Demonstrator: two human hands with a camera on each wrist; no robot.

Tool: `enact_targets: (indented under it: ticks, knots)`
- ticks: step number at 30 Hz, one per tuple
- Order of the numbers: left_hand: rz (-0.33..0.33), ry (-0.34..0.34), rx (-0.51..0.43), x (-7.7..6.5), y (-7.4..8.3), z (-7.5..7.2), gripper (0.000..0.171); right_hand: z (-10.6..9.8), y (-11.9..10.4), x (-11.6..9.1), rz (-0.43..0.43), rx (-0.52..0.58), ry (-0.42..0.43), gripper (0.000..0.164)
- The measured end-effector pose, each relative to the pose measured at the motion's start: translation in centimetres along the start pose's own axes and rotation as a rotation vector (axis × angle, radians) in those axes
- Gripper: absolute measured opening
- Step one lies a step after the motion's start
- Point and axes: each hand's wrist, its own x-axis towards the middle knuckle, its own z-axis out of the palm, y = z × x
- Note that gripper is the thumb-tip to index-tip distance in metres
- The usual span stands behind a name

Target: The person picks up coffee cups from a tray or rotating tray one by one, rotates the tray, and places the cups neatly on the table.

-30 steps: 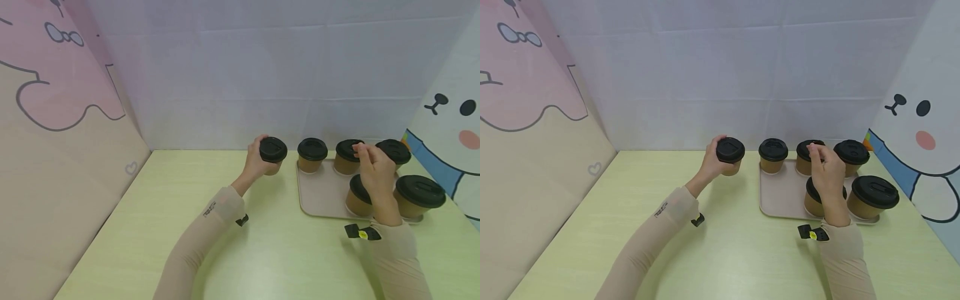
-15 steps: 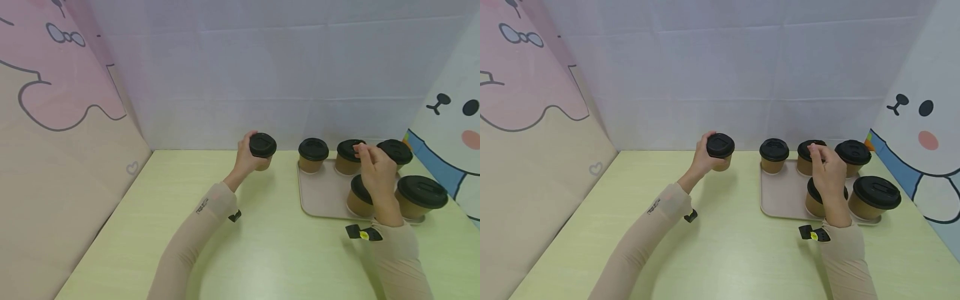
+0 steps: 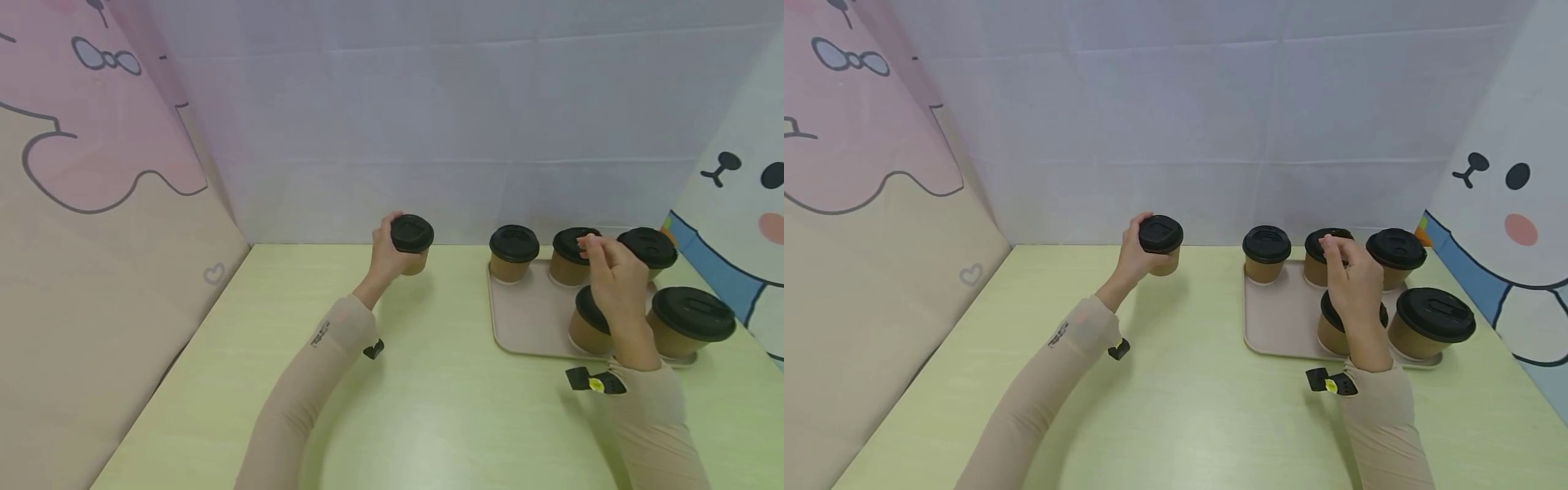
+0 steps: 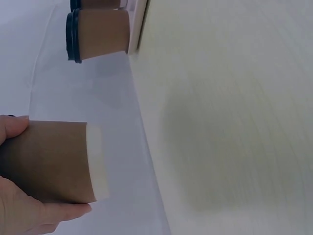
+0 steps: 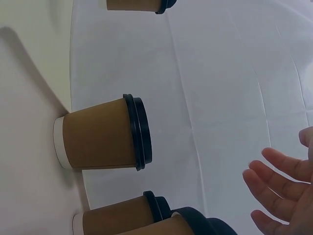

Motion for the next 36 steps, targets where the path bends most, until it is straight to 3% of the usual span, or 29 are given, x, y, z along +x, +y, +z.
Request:
enact_targets:
  ticks: [25, 36]
  knots:
    - [-0.079, 0.113, -0.013, 1.5, -5.1, -1.5, 0.092, 0.0, 0.1, -0.1, 0.020, -0.028, -0.035, 0.042]
    - [-0.098, 0.141, -0.012, 1.7, -6.0, -2.2, 0.091, 0.0, 0.2, -0.1, 0.000, -0.018, -0.019, 0.039]
